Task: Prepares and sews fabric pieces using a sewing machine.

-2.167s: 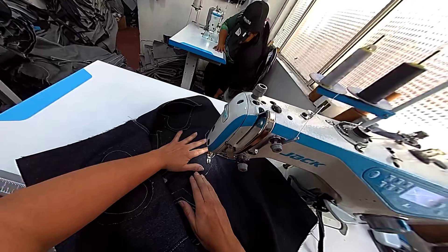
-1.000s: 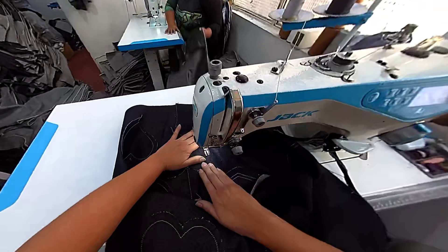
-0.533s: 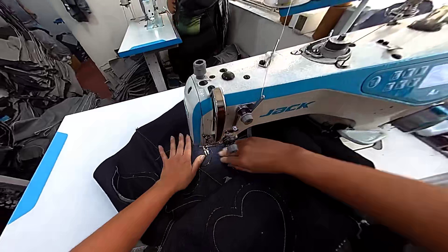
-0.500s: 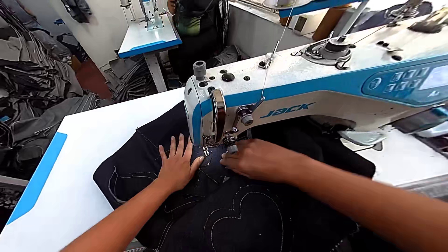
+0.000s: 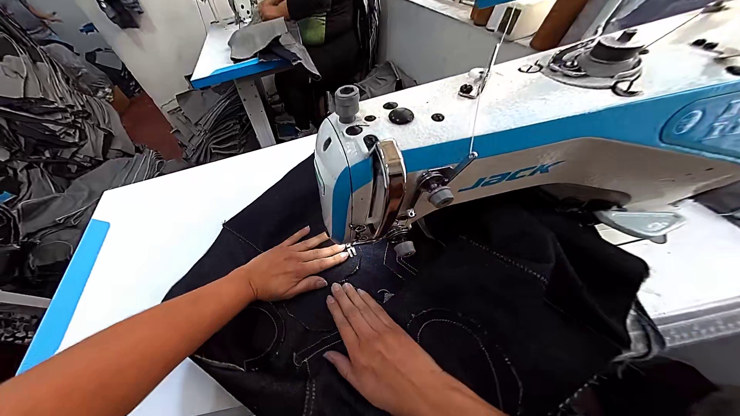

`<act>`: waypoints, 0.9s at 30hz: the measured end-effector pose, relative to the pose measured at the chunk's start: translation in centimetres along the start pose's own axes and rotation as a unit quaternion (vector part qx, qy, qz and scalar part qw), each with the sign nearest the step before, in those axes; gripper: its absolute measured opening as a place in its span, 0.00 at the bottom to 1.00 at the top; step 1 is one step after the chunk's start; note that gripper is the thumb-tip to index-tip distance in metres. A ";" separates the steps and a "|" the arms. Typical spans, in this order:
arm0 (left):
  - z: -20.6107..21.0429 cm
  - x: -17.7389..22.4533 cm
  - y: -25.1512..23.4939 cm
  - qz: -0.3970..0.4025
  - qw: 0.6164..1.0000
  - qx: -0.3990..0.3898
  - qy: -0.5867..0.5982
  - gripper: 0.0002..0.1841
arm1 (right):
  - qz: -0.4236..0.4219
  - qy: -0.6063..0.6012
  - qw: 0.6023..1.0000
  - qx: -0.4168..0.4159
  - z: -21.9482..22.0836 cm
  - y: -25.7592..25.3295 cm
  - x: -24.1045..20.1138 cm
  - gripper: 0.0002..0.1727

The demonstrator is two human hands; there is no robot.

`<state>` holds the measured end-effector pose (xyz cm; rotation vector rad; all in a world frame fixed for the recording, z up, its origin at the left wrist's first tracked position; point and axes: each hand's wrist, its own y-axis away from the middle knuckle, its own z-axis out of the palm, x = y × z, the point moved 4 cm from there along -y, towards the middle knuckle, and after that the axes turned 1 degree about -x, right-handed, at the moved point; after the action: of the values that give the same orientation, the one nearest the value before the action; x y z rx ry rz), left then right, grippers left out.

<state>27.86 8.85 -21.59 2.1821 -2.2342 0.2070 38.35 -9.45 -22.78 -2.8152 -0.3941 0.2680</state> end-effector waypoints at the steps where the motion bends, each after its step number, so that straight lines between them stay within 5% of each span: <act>1: 0.1 0.7 0.0 -0.030 1.000 0.006 -0.005 0.31 | -0.016 -0.015 1.000 0.000 -0.2 0.3 0.8 0.41; 6: 0.7 5.7 -0.7 -0.257 0.965 0.045 -0.004 0.32 | -0.176 -0.110 0.978 0.007 -1.9 0.2 8.4 0.23; 11: 1.9 9.8 -3.2 -0.428 0.902 0.061 -0.001 0.38 | -0.293 -0.173 0.940 -0.027 -3.3 -3.9 16.3 0.20; 16: 0.9 9.2 -2.7 -0.381 0.925 0.011 -0.005 0.40 | -0.125 -0.098 0.987 0.007 -6.7 -3.3 11.2 0.10; 20: 0.2 6.6 -1.1 -0.210 0.976 0.017 -0.060 0.41 | 0.013 -0.095 0.994 0.043 -2.7 1.1 5.8 0.26; 23: 1.2 6.3 -0.6 -0.191 0.981 0.032 -0.028 0.41 | -0.003 -0.056 0.997 0.059 -1.0 2.1 7.0 0.32; 27: 1.8 8.0 -1.5 -0.276 0.959 0.052 -0.032 0.42 | -0.069 -0.075 0.994 0.038 -1.9 1.7 9.6 0.30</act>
<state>29.27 0.69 -22.42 2.7905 -1.5718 0.2464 48.25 -8.68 -22.83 -2.6880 -0.5956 0.4547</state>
